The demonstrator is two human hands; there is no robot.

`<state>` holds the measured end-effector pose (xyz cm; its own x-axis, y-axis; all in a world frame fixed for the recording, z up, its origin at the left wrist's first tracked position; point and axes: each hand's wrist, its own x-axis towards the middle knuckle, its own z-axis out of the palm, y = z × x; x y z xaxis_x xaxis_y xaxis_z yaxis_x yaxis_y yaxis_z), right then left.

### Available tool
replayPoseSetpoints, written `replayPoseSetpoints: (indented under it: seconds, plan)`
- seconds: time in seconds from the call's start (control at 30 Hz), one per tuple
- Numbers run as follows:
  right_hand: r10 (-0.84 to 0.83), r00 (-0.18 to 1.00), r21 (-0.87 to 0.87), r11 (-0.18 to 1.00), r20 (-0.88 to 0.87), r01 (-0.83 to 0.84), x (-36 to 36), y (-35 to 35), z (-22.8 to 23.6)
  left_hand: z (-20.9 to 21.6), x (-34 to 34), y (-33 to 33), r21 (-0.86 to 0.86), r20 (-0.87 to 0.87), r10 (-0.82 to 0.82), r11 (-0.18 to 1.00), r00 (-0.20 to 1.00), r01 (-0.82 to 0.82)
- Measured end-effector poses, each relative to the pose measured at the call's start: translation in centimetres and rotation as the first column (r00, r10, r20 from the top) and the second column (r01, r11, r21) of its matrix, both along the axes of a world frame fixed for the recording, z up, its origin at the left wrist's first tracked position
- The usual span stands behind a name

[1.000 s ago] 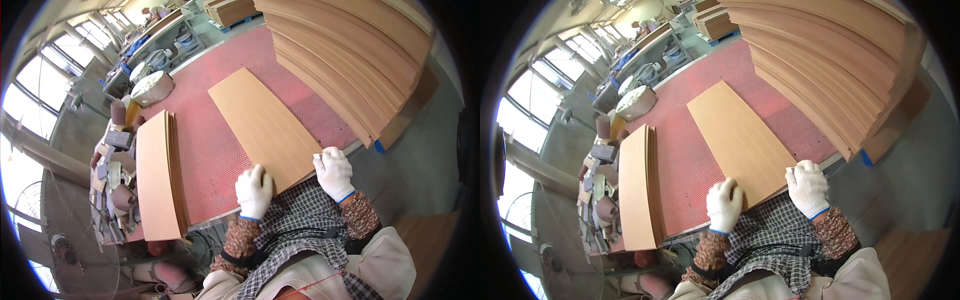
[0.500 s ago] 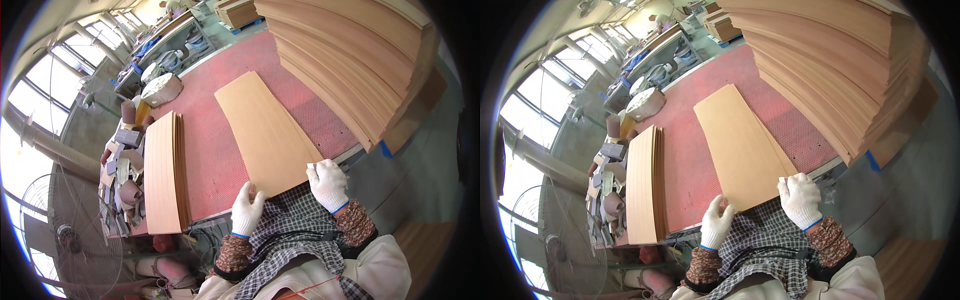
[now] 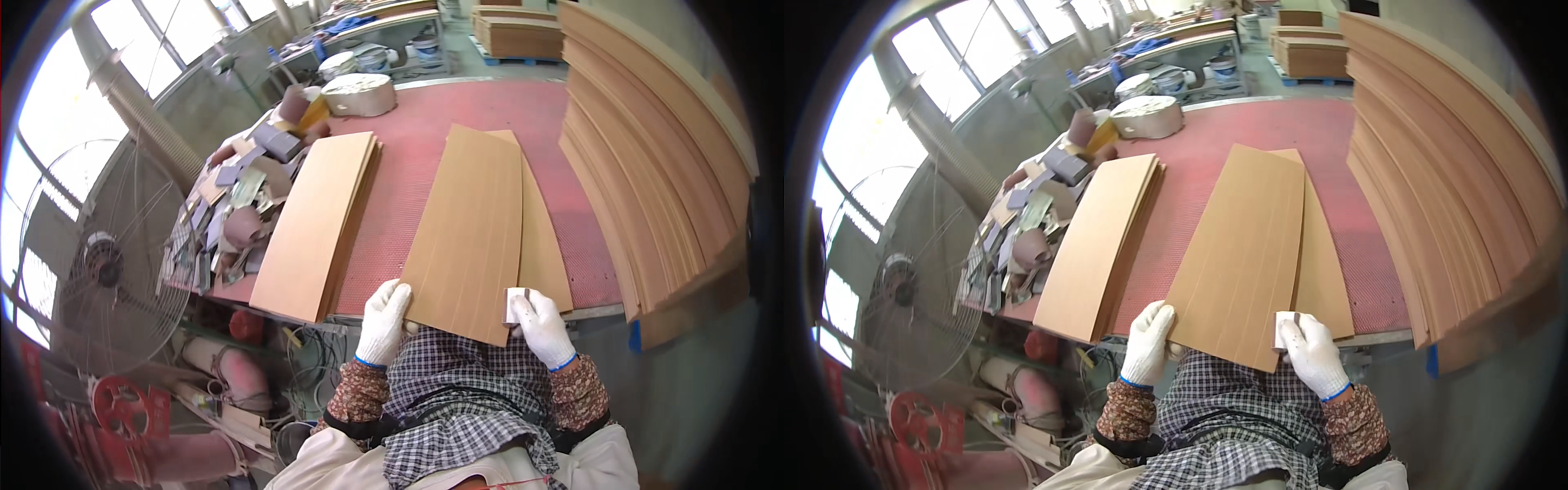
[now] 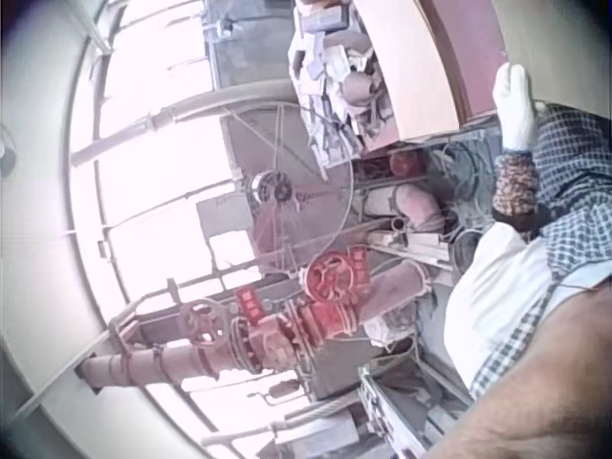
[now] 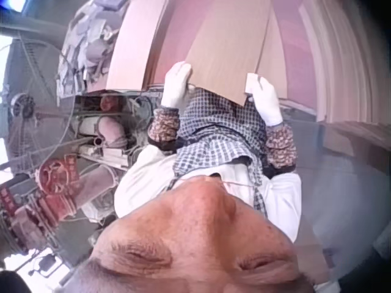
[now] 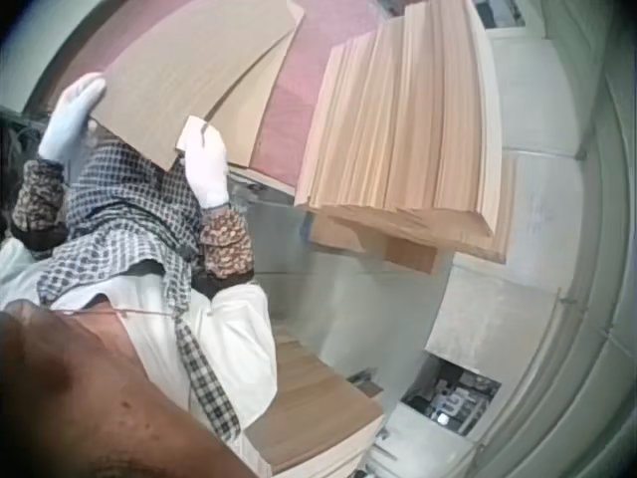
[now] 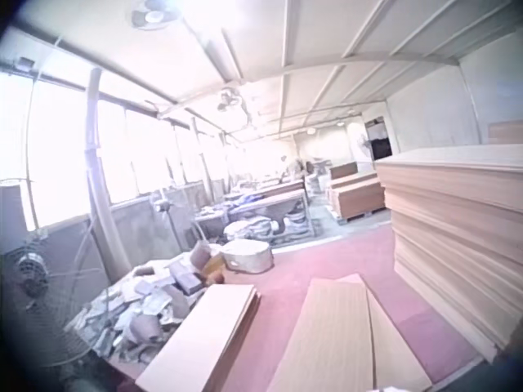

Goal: The person is inspecting and sorting thin wooden boards on a production table.

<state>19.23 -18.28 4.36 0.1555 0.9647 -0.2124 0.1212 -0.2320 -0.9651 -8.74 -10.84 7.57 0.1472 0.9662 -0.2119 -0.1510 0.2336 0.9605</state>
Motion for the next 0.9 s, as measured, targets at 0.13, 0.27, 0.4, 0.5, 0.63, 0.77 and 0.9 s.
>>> replayPoseSetpoints:
  seconds: [0.13, 0.27, 0.4, 0.5, 0.63, 0.77, 0.9]
  plan:
    - [0.116, 0.990, 0.100, 0.987, 0.074, -0.123, -3.5, 3.1, 0.7, -0.2, -4.4, -0.3, 0.082, 0.030, 0.118, 0.989, 0.993, -0.120]
    - [0.138, 0.966, 0.214, 0.959, 0.217, -0.185, -7.5, 5.1, 3.5, 0.5, -8.7, -1.5, 0.115, 0.021, 0.205, 0.972, 0.978, -0.206]
    - [0.202, 0.930, 0.397, 0.861, 0.306, -0.317, -12.3, 7.4, 4.4, 0.4, -13.6, -2.4, 0.185, 0.101, 0.272, 0.940, 0.957, -0.286]
    - [0.274, 0.918, 0.396, 0.839, 0.286, -0.374, -15.7, 8.7, 5.1, 0.3, -16.3, -2.2, 0.174, 0.066, 0.352, 0.917, 0.934, -0.359]
    - [0.286, 0.921, 0.420, 0.825, 0.266, -0.378, -19.5, 9.8, 3.5, -2.5, -19.7, -1.6, 0.168, -0.004, 0.561, 0.817, 0.828, -0.552]
    - [0.372, 0.892, 0.402, 0.798, 0.255, -0.448, -23.1, 10.2, 1.5, -6.2, -22.6, 0.6, 0.357, -0.180, 0.834, 0.549, 0.521, -0.756]
    - [0.425, 0.867, 0.362, 0.789, 0.261, -0.496, -25.0, 10.7, 0.6, -7.6, -24.5, 3.0, 0.415, -0.369, 0.862, 0.489, 0.349, -0.767]
